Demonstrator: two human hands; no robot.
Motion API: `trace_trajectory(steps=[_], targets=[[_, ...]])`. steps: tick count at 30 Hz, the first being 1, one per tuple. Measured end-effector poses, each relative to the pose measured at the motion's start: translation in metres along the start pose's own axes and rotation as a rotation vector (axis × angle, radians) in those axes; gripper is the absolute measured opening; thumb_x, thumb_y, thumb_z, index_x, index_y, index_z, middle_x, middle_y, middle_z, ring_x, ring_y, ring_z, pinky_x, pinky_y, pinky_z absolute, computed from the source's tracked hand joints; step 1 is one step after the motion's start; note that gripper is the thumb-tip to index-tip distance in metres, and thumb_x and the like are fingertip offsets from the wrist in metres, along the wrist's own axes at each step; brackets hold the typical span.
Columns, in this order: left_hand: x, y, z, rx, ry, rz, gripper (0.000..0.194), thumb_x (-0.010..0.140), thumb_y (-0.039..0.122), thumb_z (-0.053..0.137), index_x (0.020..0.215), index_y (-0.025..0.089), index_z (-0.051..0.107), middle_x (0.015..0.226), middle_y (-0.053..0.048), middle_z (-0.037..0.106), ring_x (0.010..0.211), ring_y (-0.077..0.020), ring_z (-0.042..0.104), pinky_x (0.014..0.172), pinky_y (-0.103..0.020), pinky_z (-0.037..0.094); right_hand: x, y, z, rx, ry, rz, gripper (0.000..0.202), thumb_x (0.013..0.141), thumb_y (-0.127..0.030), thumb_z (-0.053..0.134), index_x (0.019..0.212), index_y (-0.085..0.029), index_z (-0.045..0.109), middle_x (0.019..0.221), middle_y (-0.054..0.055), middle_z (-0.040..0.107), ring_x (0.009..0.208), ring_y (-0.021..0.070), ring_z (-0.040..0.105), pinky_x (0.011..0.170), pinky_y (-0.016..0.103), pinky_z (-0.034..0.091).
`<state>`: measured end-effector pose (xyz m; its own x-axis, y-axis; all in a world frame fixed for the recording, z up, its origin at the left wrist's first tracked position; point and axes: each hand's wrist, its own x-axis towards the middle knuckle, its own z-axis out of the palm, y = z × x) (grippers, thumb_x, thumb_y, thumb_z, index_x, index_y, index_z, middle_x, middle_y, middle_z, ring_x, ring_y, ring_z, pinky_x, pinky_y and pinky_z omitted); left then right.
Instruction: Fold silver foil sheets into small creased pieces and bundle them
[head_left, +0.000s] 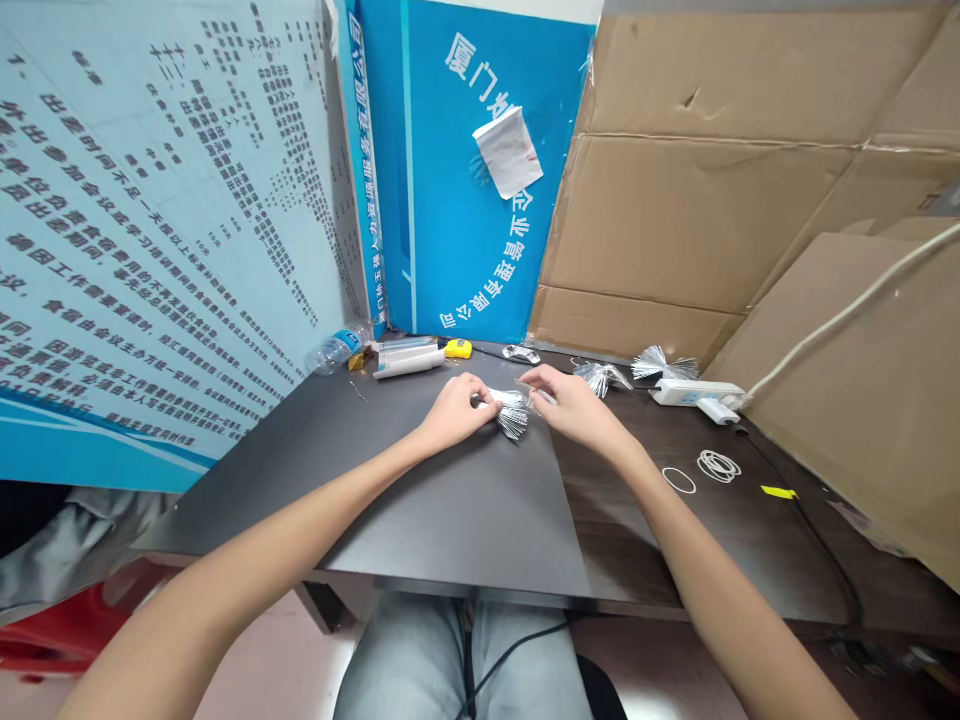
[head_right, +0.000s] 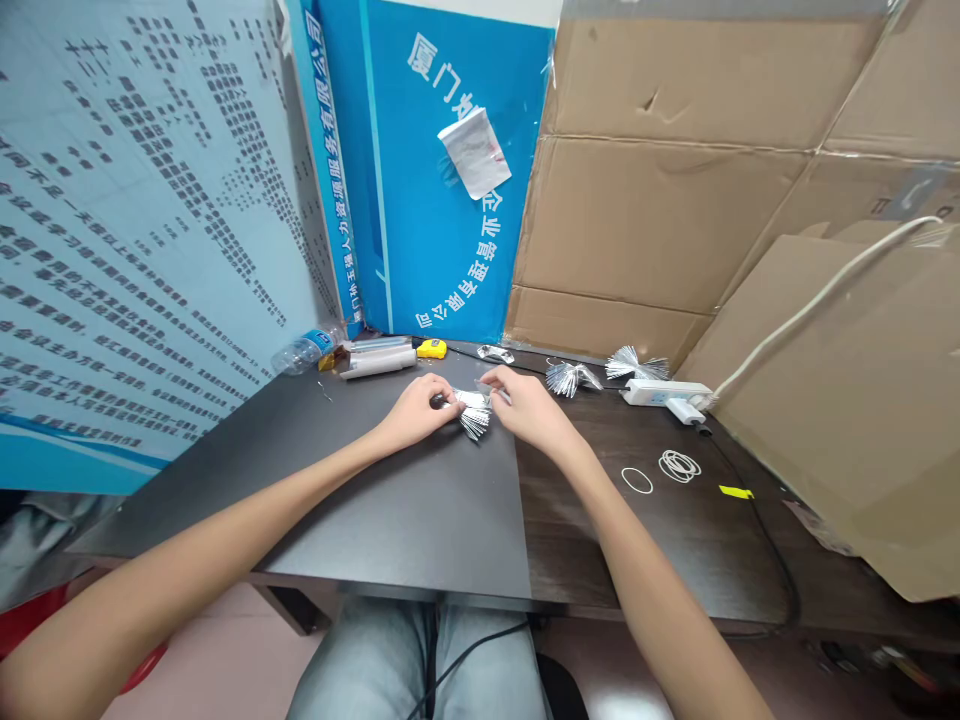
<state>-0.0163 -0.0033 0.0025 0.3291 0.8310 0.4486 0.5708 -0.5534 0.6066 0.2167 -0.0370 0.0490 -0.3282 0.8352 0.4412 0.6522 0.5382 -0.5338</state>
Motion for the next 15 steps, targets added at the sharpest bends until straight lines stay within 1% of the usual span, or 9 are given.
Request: trace_trajectory(steps=[1,3,7,12,15], targets=[[0.000,0.001,-0.001,0.002,-0.005,-0.011,0.023,0.088,0.042,0.069,0.080,0.022,0.076,0.105,-0.008,0.071,0.105,-0.0287,0.064,0.101,-0.045,0.052,-0.002,-0.001,0.003,-0.039,-0.030,-0.033,0.027,0.092,-0.018,0.055,0.111,-0.026,0.072,0.112,0.007,0.079,0.103,0.0267,0.073,0.093,0.041,0.053],[-0.001,0.003,-0.002,0.015,-0.014,-0.035,0.020,0.086,0.041,0.069,0.081,0.023,0.078,0.106,-0.008,0.070,0.109,-0.0300,0.063,0.104,-0.046,0.051,-0.004,-0.004,0.009,-0.128,-0.041,-0.069,0.031,0.093,-0.015,0.054,0.110,-0.028,0.077,0.114,0.007,0.077,0.102,0.0271,0.072,0.090,0.039,0.053],[-0.001,0.008,-0.004,0.053,-0.036,-0.088,0.016,0.083,0.039,0.071,0.084,0.025,0.080,0.105,-0.008,0.067,0.114,-0.0322,0.059,0.106,-0.046,0.049,-0.008,-0.010,0.017,-0.313,-0.028,-0.062,0.031,0.097,-0.016,0.055,0.113,-0.030,0.078,0.113,0.007,0.076,0.095,0.0268,0.072,0.076,0.034,0.049],[-0.002,0.009,-0.004,0.080,-0.045,-0.127,0.015,0.082,0.037,0.070,0.083,0.026,0.080,0.105,-0.008,0.068,0.114,-0.0336,0.058,0.105,-0.047,0.049,-0.009,-0.012,0.011,-0.406,0.011,-0.075,0.028,0.097,-0.015,0.054,0.109,-0.028,0.076,0.107,0.007,0.078,0.091,0.0260,0.071,0.070,0.033,0.043],[-0.002,0.007,-0.002,0.068,-0.025,-0.125,0.016,0.081,0.037,0.070,0.083,0.025,0.080,0.105,-0.008,0.068,0.113,-0.0336,0.059,0.104,-0.047,0.049,-0.010,-0.010,0.005,-0.418,-0.037,-0.103,0.025,0.096,-0.015,0.056,0.101,-0.028,0.076,0.101,0.006,0.078,0.085,0.0250,0.070,0.068,0.033,0.042]])
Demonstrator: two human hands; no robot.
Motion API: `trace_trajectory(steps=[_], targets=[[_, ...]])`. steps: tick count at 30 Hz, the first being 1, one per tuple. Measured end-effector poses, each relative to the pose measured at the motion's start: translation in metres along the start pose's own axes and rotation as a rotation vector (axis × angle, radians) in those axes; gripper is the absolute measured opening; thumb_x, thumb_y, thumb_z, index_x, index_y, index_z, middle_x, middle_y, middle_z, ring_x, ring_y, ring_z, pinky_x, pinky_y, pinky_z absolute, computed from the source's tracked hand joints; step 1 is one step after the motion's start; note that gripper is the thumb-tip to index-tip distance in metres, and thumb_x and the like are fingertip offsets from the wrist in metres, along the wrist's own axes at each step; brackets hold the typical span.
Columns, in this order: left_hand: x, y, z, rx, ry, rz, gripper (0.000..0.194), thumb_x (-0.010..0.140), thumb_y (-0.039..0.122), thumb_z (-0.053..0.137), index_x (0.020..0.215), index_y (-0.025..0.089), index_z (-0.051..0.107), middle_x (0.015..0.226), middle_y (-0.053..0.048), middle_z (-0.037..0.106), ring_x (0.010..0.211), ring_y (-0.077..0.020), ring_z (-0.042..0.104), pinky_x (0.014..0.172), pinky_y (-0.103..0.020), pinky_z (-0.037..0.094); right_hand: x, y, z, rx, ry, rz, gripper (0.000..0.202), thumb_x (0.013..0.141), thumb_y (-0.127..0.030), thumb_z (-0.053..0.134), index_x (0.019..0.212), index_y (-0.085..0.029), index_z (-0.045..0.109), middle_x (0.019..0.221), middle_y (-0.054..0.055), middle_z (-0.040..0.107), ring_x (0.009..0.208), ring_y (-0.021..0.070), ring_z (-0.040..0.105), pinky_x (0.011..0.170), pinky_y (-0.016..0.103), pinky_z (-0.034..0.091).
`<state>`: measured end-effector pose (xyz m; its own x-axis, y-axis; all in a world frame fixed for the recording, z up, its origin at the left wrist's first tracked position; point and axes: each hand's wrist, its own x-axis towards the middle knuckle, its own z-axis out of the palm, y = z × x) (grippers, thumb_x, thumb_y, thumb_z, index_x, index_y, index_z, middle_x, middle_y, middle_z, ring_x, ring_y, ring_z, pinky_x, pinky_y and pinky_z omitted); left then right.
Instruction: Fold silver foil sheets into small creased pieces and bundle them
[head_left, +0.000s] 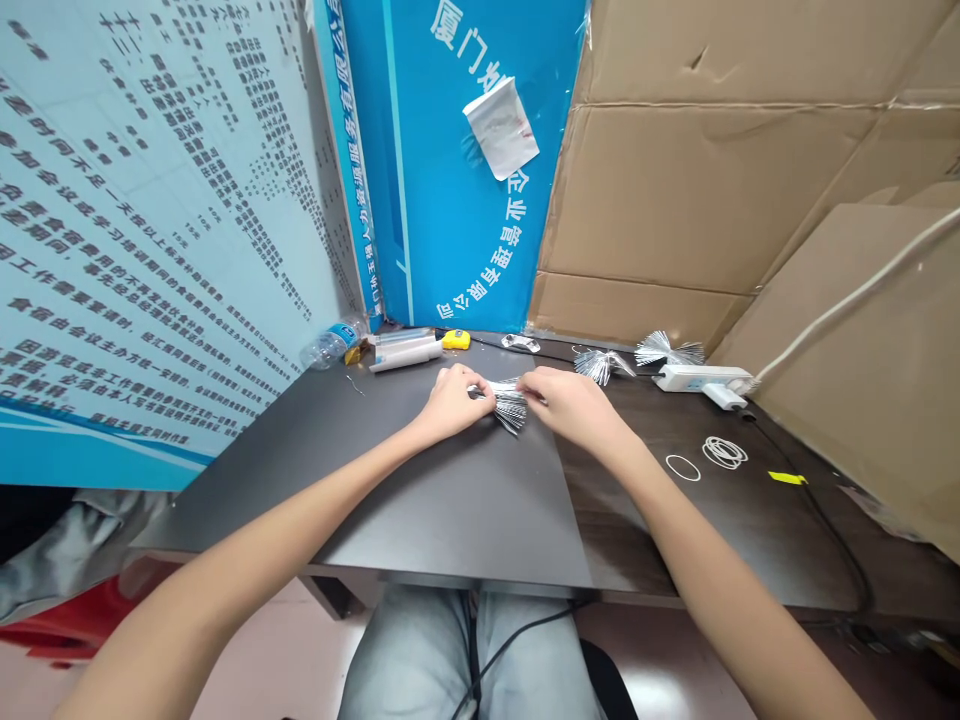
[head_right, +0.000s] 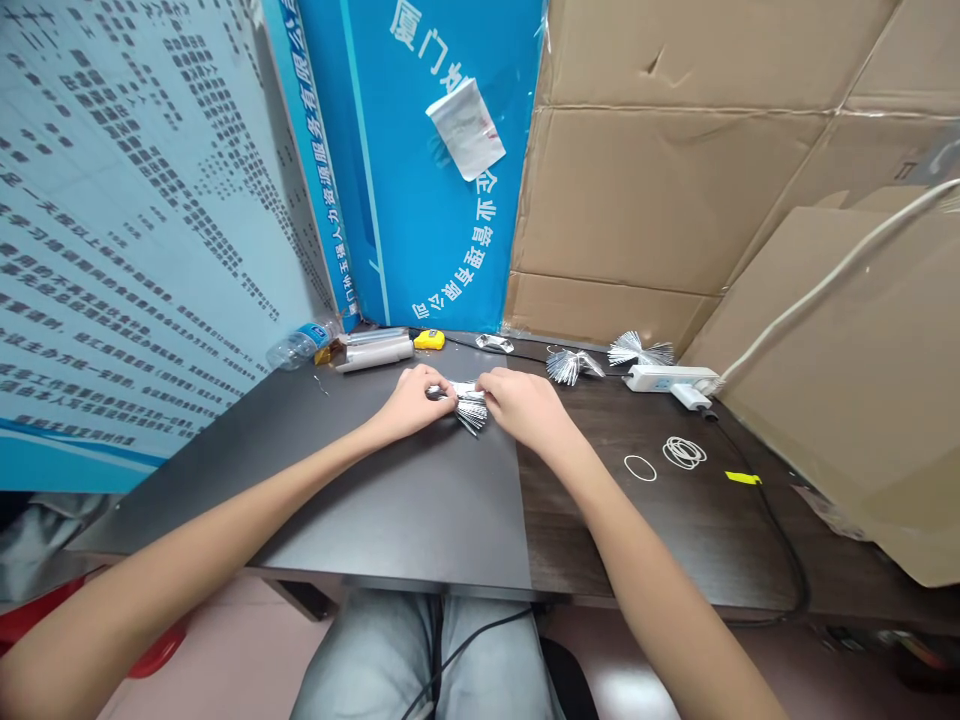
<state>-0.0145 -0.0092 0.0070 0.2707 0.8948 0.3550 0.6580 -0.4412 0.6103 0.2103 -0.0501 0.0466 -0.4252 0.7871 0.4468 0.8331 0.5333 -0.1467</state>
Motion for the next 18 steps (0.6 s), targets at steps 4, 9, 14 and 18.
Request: trace_trajectory(steps=[4,9,14,18], targets=[[0.002,0.000,-0.001,0.008,-0.029,-0.001,0.014,0.079,0.035,0.071,0.083,0.026,0.081,0.107,-0.008,0.068,0.114,-0.0334,0.058,0.106,-0.047,0.047,-0.001,0.001,-0.003,0.000,-0.055,-0.021,0.021,0.096,-0.016,0.059,0.094,-0.027,0.077,0.098,0.005,0.077,0.085,0.0239,0.070,0.068,0.032,0.043],[0.006,-0.006,-0.009,0.017,-0.132,0.035,0.029,0.079,0.045,0.075,0.100,0.026,0.080,0.115,-0.008,0.067,0.121,-0.0345,0.056,0.111,-0.048,0.045,0.000,0.003,-0.011,0.033,-0.011,0.006,0.023,0.095,-0.016,0.057,0.098,-0.025,0.078,0.103,0.006,0.077,0.088,0.0233,0.070,0.072,0.033,0.047],[0.010,-0.023,-0.013,0.044,-0.178,0.299,0.038,0.084,0.035,0.069,0.121,0.025,0.068,0.127,-0.008,0.067,0.123,-0.0326,0.057,0.111,-0.048,0.045,-0.002,0.002,-0.027,0.403,0.080,0.088,0.016,0.092,-0.023,0.064,0.097,-0.024,0.079,0.101,0.004,0.079,0.095,0.0230,0.073,0.084,0.033,0.054],[0.014,-0.025,-0.014,-0.074,-0.136,0.327,0.028,0.093,0.032,0.059,0.119,0.024,0.068,0.124,-0.006,0.073,0.117,-0.0265,0.065,0.106,-0.040,0.047,-0.003,-0.014,-0.022,0.617,-0.086,0.195,0.010,0.086,-0.029,0.072,0.090,-0.025,0.080,0.097,0.001,0.081,0.094,0.0233,0.075,0.087,0.033,0.054]])
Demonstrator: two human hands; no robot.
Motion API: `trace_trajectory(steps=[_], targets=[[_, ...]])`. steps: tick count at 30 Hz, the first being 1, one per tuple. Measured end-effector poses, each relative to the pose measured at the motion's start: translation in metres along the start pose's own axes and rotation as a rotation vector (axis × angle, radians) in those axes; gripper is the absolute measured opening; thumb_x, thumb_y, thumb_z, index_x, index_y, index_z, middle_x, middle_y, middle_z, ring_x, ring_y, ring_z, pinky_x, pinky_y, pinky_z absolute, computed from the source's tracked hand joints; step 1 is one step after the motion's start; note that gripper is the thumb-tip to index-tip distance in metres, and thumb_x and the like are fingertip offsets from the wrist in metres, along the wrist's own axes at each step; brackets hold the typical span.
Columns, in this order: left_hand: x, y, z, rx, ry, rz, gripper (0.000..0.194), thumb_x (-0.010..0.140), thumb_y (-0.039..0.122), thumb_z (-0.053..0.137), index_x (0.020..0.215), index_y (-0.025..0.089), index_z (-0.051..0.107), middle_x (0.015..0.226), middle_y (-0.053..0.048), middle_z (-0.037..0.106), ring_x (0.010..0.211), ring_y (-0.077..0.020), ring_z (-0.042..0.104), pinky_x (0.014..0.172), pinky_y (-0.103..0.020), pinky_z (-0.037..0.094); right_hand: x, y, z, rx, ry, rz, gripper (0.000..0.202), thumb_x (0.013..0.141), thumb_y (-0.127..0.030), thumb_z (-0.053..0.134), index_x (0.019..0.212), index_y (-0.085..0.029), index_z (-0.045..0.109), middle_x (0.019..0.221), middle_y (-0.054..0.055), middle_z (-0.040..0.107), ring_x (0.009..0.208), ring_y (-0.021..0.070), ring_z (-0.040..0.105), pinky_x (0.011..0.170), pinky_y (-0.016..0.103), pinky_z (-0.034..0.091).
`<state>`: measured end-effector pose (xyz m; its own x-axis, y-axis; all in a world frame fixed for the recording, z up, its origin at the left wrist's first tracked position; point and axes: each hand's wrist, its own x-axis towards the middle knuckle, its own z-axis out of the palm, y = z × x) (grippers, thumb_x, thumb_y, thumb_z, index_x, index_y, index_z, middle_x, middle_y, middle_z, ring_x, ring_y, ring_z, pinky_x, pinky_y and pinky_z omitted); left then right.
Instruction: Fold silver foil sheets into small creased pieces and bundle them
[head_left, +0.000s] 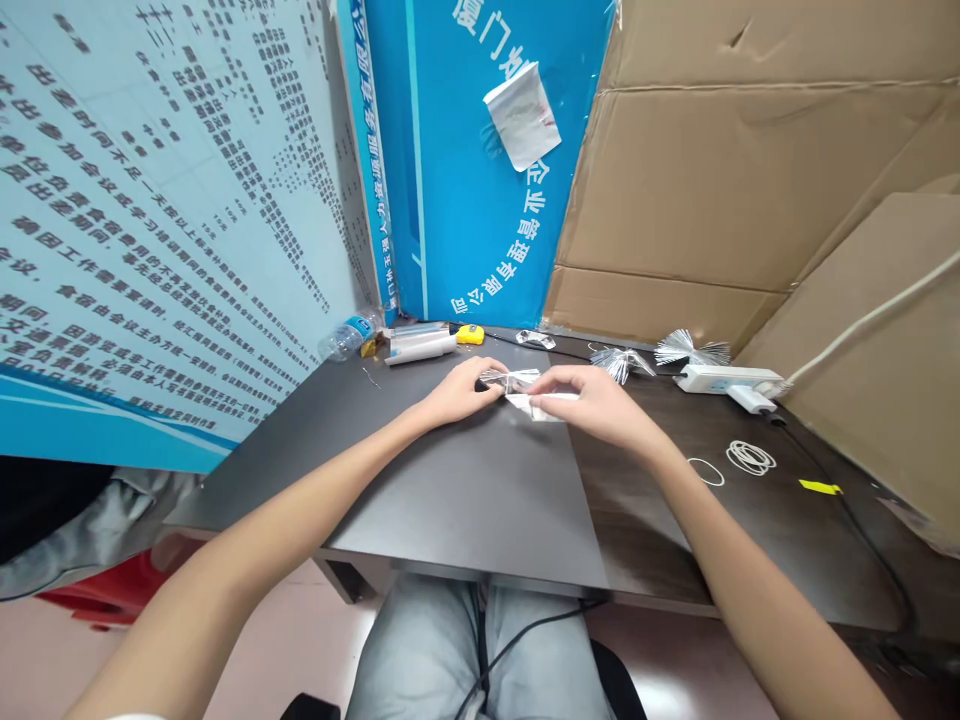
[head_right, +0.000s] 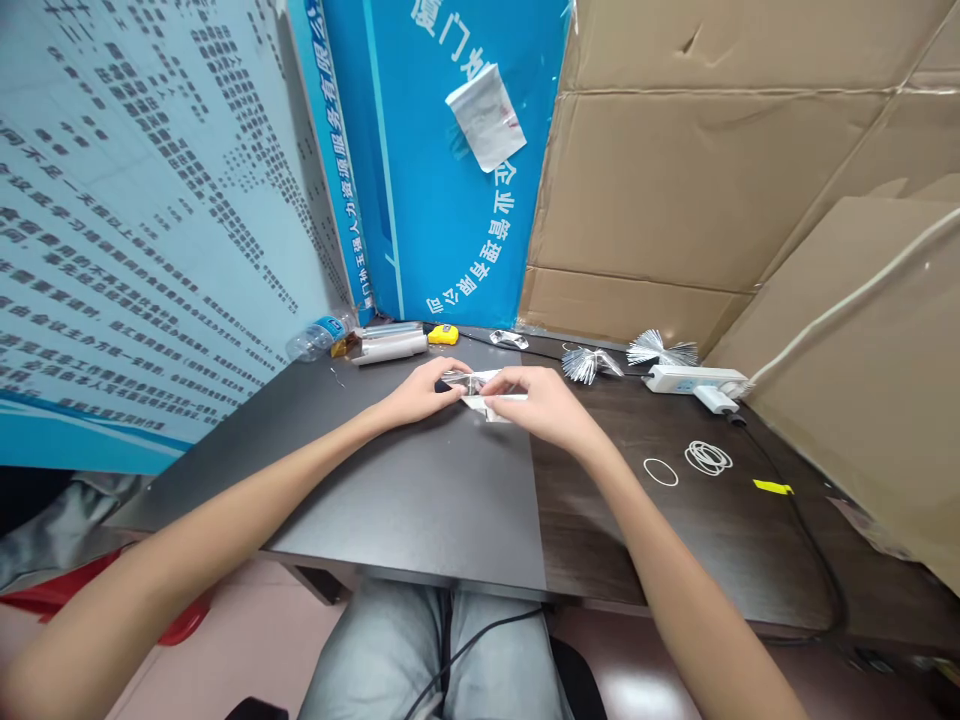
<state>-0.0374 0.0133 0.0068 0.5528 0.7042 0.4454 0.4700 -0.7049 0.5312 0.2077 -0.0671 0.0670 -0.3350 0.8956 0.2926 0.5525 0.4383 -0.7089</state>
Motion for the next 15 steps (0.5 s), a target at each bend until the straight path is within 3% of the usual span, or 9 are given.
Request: trace_trajectory(steps=[2,9,15], targets=[[0.001,0.003,-0.001,-0.002,0.008,-0.035,0.027,0.094,0.034,0.060,0.117,0.024,0.070,0.121,-0.004,0.074,0.113,-0.0261,0.067,0.103,-0.039,0.049,0.000,-0.001,0.012,-0.015,0.003,0.022,0.008,0.086,-0.028,0.072,0.084,-0.025,0.079,0.093,0.000,0.081,0.094,0.0231,0.075,0.086,0.032,0.053],[-0.001,0.012,0.005,0.054,-0.015,-0.082,0.026,0.097,0.040,0.059,0.115,0.026,0.072,0.117,-0.005,0.074,0.112,-0.0267,0.065,0.102,-0.041,0.049,0.004,0.012,0.030,-0.321,0.250,0.083,0.009,0.091,-0.029,0.073,0.083,-0.025,0.078,0.090,0.002,0.081,0.086,0.0233,0.074,0.078,0.032,0.048],[0.000,0.008,0.016,0.063,0.024,-0.139,0.028,0.100,0.034,0.049,0.110,0.025,0.074,0.108,-0.005,0.070,0.111,-0.0262,0.062,0.102,-0.042,0.046,0.007,0.017,0.040,-0.503,0.273,0.133,0.012,0.092,-0.030,0.074,0.082,-0.024,0.075,0.093,0.004,0.080,0.087,0.0243,0.073,0.072,0.031,0.044]])
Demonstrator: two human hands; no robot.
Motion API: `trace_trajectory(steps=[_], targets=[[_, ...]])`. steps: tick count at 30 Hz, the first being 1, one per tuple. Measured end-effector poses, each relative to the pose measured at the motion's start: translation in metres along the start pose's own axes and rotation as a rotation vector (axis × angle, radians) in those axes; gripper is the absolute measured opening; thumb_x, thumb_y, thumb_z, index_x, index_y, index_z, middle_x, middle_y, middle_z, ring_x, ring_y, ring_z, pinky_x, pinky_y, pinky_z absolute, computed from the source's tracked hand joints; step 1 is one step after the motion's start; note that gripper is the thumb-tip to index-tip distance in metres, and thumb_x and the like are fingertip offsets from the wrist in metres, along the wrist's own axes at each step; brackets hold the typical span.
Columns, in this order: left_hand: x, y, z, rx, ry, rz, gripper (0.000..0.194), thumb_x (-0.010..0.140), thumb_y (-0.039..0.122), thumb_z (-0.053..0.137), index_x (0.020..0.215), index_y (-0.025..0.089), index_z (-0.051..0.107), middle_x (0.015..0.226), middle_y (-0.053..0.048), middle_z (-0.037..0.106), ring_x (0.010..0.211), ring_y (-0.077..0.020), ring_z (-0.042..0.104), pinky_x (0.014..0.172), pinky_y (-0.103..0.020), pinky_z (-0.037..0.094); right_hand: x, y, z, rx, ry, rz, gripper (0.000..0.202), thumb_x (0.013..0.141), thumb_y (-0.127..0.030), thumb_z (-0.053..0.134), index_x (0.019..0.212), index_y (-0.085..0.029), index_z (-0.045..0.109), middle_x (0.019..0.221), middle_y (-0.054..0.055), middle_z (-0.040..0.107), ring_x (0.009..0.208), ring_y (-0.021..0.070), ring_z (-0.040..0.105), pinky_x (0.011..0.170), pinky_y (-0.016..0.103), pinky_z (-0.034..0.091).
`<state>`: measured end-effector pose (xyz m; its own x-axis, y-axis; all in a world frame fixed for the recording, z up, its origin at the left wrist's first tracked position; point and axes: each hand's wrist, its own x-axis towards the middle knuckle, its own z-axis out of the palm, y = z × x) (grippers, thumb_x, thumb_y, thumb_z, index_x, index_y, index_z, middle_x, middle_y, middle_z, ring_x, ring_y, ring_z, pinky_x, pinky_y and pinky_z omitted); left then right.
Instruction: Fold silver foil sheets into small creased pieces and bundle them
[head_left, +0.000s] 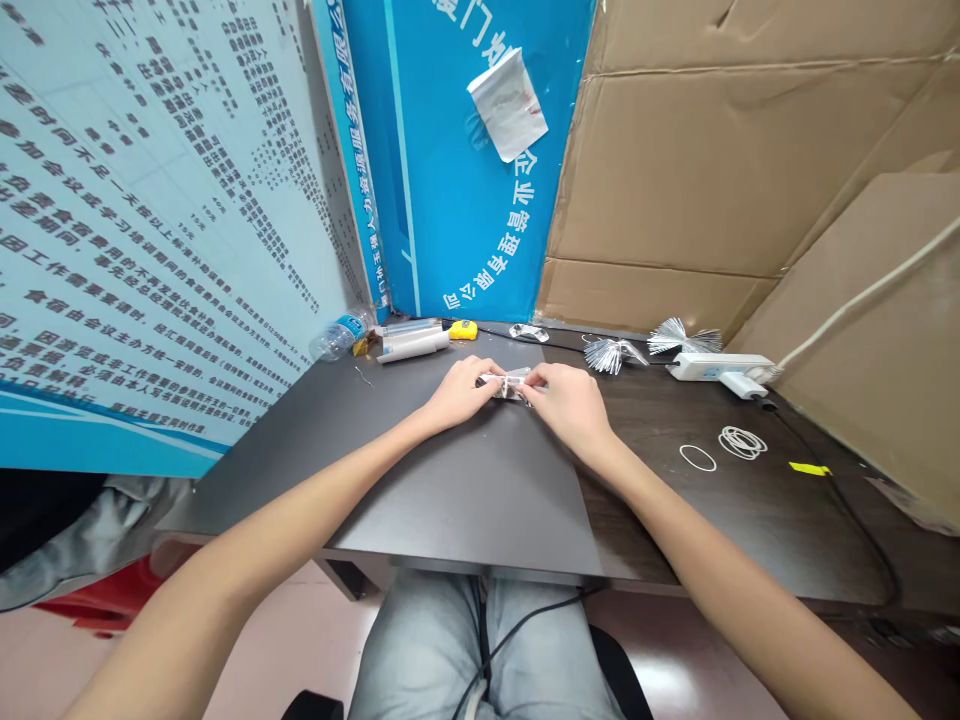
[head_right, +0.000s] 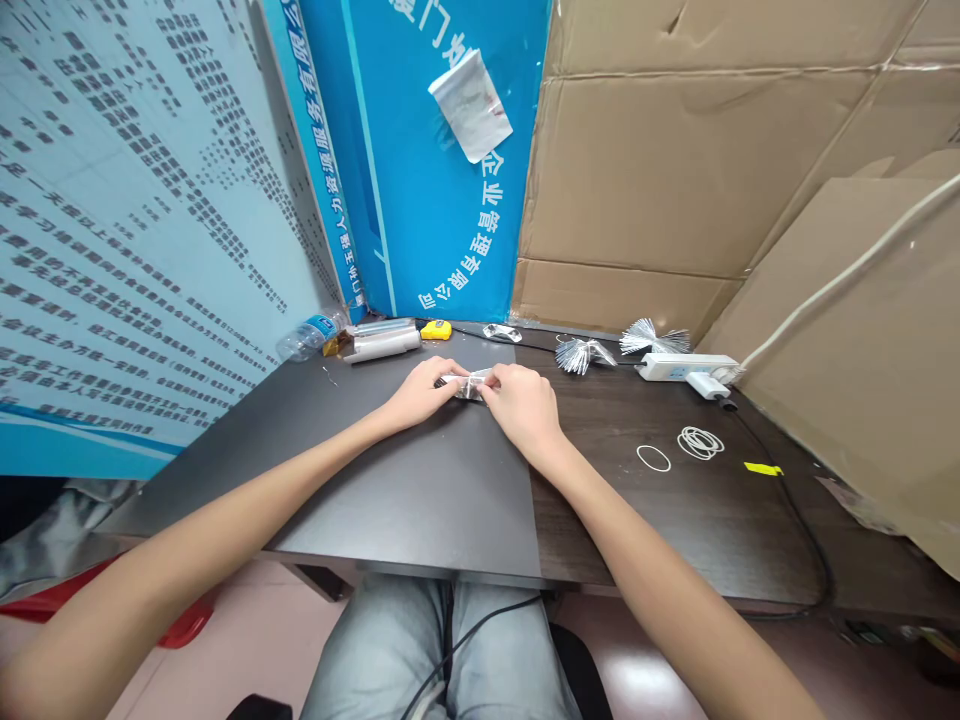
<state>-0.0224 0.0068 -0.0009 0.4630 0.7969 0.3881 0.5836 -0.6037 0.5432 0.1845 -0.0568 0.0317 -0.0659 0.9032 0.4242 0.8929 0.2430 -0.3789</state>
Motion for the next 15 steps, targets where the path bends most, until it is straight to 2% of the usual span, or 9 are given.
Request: trace_trajectory(steps=[5,8,15], targets=[[0.004,-0.002,0.003,-0.006,0.000,-0.038,0.026,0.096,0.031,0.054,0.107,0.027,0.076,0.104,-0.005,0.067,0.109,-0.0260,0.061,0.101,-0.041,0.046,0.000,-0.006,0.006,-0.100,-0.012,0.029,0.013,0.093,-0.031,0.071,0.082,-0.024,0.074,0.096,0.004,0.080,0.085,0.0244,0.072,0.066,0.031,0.039],[0.004,-0.002,0.005,0.004,-0.003,-0.049,0.025,0.094,0.029,0.054,0.108,0.028,0.076,0.101,-0.005,0.064,0.108,-0.0259,0.061,0.101,-0.040,0.047,0.002,-0.007,0.008,-0.139,-0.015,0.051,0.017,0.093,-0.037,0.072,0.081,-0.025,0.074,0.094,0.004,0.080,0.083,0.0248,0.072,0.064,0.031,0.035],[0.002,0.000,0.007,-0.002,-0.011,-0.075,0.025,0.095,0.033,0.054,0.107,0.029,0.075,0.101,-0.005,0.060,0.110,-0.0272,0.059,0.104,-0.043,0.045,0.006,-0.002,0.013,-0.057,-0.060,0.148,0.032,0.086,-0.054,0.077,0.075,-0.025,0.067,0.087,0.002,0.078,0.080,0.0229,0.069,0.061,0.029,0.033]])
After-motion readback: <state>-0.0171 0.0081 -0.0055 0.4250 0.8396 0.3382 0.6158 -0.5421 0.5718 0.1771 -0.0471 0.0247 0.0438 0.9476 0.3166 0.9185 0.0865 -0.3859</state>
